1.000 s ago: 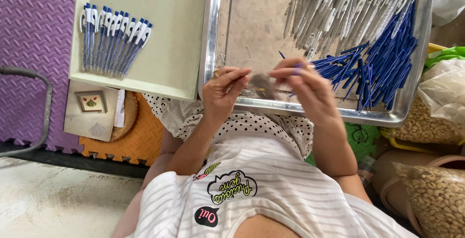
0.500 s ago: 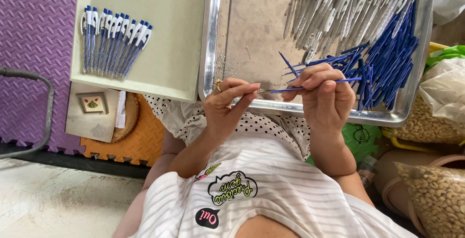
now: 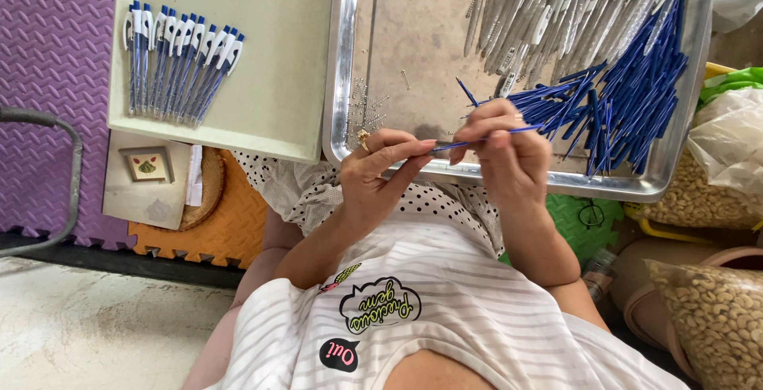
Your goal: The person assembles pens by hand, taking white pen bodies and blue ink refills from a tray, inserting the refills into the bodies, and placing the finished items into a separate tray.
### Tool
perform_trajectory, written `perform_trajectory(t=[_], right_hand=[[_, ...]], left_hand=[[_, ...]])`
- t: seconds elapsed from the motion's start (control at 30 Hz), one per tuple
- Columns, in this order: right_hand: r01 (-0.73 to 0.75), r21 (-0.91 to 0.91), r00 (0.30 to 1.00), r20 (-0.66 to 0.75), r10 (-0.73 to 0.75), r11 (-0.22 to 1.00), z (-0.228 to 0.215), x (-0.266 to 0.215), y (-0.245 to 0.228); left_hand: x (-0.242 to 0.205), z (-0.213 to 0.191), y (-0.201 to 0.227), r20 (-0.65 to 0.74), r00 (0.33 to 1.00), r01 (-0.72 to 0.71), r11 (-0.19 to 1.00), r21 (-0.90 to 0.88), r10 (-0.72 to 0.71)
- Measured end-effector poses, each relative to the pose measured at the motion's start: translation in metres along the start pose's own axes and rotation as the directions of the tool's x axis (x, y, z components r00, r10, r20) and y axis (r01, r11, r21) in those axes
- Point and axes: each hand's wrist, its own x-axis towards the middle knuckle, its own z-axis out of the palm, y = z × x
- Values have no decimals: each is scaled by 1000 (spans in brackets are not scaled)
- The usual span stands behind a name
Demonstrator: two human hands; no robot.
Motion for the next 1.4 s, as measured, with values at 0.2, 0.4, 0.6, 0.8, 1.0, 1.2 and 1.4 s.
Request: perform_trajectory(t=[0.2, 0.4, 0.6, 0.8, 1.0, 1.2, 1.4], right_hand=[[-155, 306, 980, -75, 186, 939, -12, -33, 40], [-286, 638, 904, -67, 421, 715, -54, -83, 57], [-363, 546, 805, -225, 550, 755, -98, -137, 61], [-352, 685, 766, -181, 617, 638, -139, -150, 37], [-256, 699, 804, -230, 549, 667, -167, -150, 19], [-165, 875, 831, -125, 542, 456, -156, -138, 5], [-150, 874, 836, -138, 531, 463, -158, -137, 8]], left_hand=[[-2, 4, -2, 19, 1000, -25, 998, 49, 24], [-15, 21, -15, 96, 994, -49, 997, 67, 42], [-23, 53, -3, 246, 965, -102, 994, 33, 91], [-5, 58, -21, 495, 854, -164, 986, -36, 160], [37, 81, -165, 576, 762, -603, 647, 467, 296], [85, 121, -173, 897, 358, -912, 301, 278, 259], [97, 131, -151, 892, 308, -933, 287, 216, 331]])
